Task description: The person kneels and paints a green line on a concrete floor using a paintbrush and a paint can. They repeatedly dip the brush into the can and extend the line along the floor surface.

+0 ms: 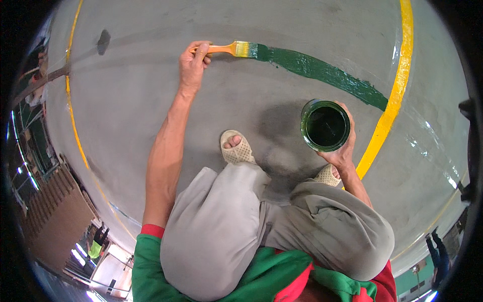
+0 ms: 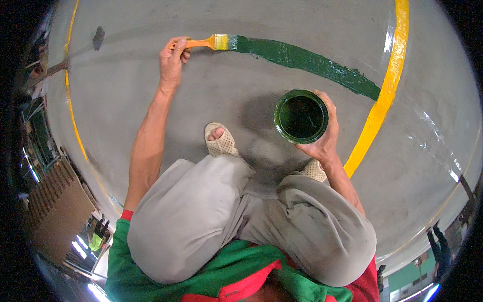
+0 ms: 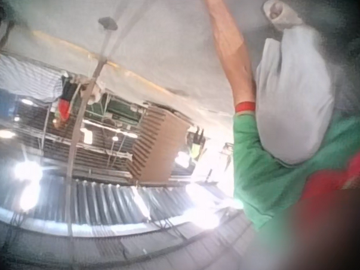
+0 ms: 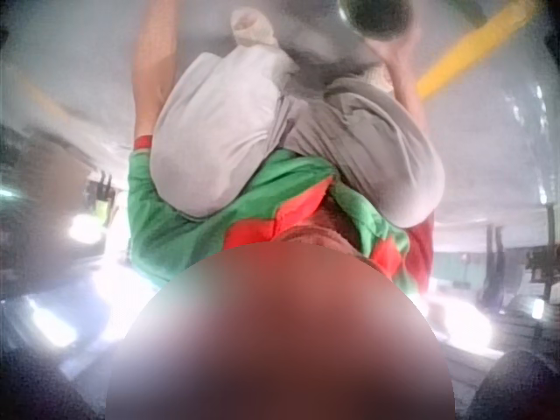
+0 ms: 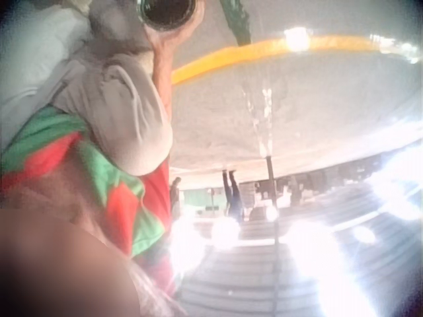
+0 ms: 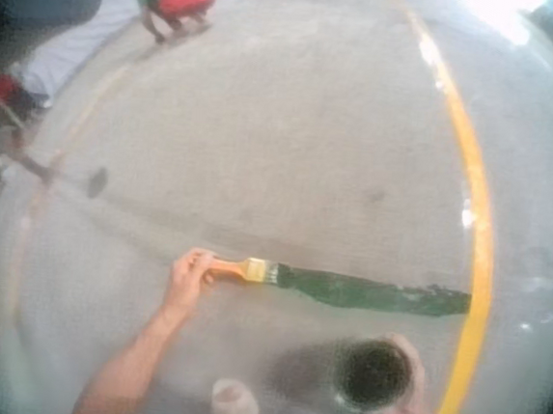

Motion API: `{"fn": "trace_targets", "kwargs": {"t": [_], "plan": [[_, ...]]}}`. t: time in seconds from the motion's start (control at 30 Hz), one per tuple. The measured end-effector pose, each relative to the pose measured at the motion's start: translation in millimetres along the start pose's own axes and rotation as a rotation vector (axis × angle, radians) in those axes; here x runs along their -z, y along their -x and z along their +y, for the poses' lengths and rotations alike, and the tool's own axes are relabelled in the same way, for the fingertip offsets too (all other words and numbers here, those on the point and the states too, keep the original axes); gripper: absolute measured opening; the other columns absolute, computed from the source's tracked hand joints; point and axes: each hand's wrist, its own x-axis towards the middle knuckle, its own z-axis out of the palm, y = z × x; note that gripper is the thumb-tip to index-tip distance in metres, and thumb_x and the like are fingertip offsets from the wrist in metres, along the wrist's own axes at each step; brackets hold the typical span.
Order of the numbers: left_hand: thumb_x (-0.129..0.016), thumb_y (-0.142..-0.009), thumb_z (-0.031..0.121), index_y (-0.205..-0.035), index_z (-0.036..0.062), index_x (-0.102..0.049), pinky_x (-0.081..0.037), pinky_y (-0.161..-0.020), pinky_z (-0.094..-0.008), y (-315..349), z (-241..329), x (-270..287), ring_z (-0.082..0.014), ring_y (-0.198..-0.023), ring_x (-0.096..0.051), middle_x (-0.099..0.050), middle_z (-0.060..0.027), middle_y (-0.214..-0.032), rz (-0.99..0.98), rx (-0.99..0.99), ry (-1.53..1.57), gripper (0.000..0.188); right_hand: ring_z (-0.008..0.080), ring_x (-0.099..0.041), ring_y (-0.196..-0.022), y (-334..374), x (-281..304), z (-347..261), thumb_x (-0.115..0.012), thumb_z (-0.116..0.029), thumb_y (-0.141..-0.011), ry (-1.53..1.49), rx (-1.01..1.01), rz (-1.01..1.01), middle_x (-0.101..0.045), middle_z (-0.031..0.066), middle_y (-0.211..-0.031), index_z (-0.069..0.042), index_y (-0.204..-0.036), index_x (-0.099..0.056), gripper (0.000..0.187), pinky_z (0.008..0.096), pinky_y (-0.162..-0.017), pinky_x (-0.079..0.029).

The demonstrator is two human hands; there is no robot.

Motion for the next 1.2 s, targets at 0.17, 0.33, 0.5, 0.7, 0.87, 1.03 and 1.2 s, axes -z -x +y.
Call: {"fn": "trace_targets", "kwargs": {"t": [0.17, 0.33, 0.5, 0.7, 0.87, 1.03, 1.2], "plan": [[-0.068, -0.106, 0.032, -0.111, 0.0038, -0.074, -0.043, -0.062, -0.0212, -7, 2, 36, -0.0041, -0.071, -0.054, -0.065, 0.0016, -0.084, 0.084, -0.018, -0.137, 0.03, 0.0352, -0.053, -0.142, 2, 3, -5, -0.099, -0.038, -0.061, -0.004, 0.0, -0.003, -0.051, 0.0197, -0.154, -0.003, -0.154, -0.043, 0.114, 0.0488, -0.121, -0.041], [-0.07, -0.104, 0.037, -0.106, 0.0039, -0.075, -0.045, -0.062, -0.0234, -15, 12, 82, -0.0053, -0.07, -0.056, -0.065, 0.0014, -0.08, 0.195, -0.108, -0.318, 0.034, 0.0338, -0.054, -0.142, 6, 4, -8, -0.099, -0.034, -0.06, 0.005, 0.017, -0.01, -0.051, 0.0193, -0.154, -0.002, -0.155, -0.042, 0.115, 0.0482, -0.122, -0.041], [-0.068, -0.105, 0.031, -0.104, 0.0038, -0.075, -0.05, -0.063, -0.0308, -12, 36, 108, -0.0132, -0.069, -0.064, -0.07, -0.0034, -0.08, 0.316, -0.213, -0.734, 0.029, 0.0333, -0.055, -0.141, 14, 10, -10, -0.098, -0.035, -0.06, 0.013, 0.002, 0.019, -0.053, 0.0191, -0.153, -0.001, -0.155, -0.041, 0.116, 0.0478, -0.123, -0.041], [-0.067, -0.102, 0.021, -0.1, 0.005, -0.071, -0.057, -0.068, -0.0413, 3, 35, 52, -0.0293, -0.078, -0.073, -0.075, -0.0105, -0.091, 0.195, -0.601, -1.215, 0.017, 0.0329, -0.055, -0.141, 24, 16, -15, -0.098, -0.034, -0.062, 0.005, -0.058, 0.018, -0.052, 0.0189, -0.153, -0.001, -0.156, -0.039, 0.116, 0.0469, -0.123, -0.041], [-0.067, -0.101, 0.017, -0.102, 0.004, -0.07, -0.059, -0.068, -0.0401, 25, 30, -28, -0.028, -0.08, -0.072, -0.072, -0.0109, -0.092, 0.12, -0.688, -1.108, 0.013, 0.0322, -0.054, -0.141, 30, 20, -15, -0.098, -0.032, -0.062, -0.02, -0.047, 0.043, -0.051, 0.0188, -0.154, -0.001, -0.156, -0.04, 0.115, 0.046, -0.121, -0.042], [-0.067, -0.103, 0.018, -0.104, 0.0017, -0.069, -0.059, -0.067, -0.0404, 48, 42, -99, -0.0274, -0.079, -0.073, -0.073, -0.0115, -0.092, -0.033, -0.683, -0.902, 0.017, 0.0319, -0.055, -0.141, 36, 26, -17, -0.099, -0.033, -0.062, 0.002, -0.073, 0.031, -0.051, 0.0186, -0.153, -0.001, -0.156, -0.039, 0.116, 0.0459, -0.121, -0.042], [-0.066, -0.104, 0.019, -0.104, 0.0034, -0.07, -0.057, -0.065, -0.0378, 61, 55, -140, -0.0241, -0.074, -0.071, -0.072, -0.0115, -0.087, -0.1, -0.695, -0.689, 0.016, 0.0317, -0.055, -0.14, 38, 26, -18, -0.098, -0.033, -0.063, 0.039, -0.057, 0.028, -0.051, 0.0182, -0.153, 0.0, -0.156, -0.039, 0.116, 0.0458, -0.121, -0.043]]}}
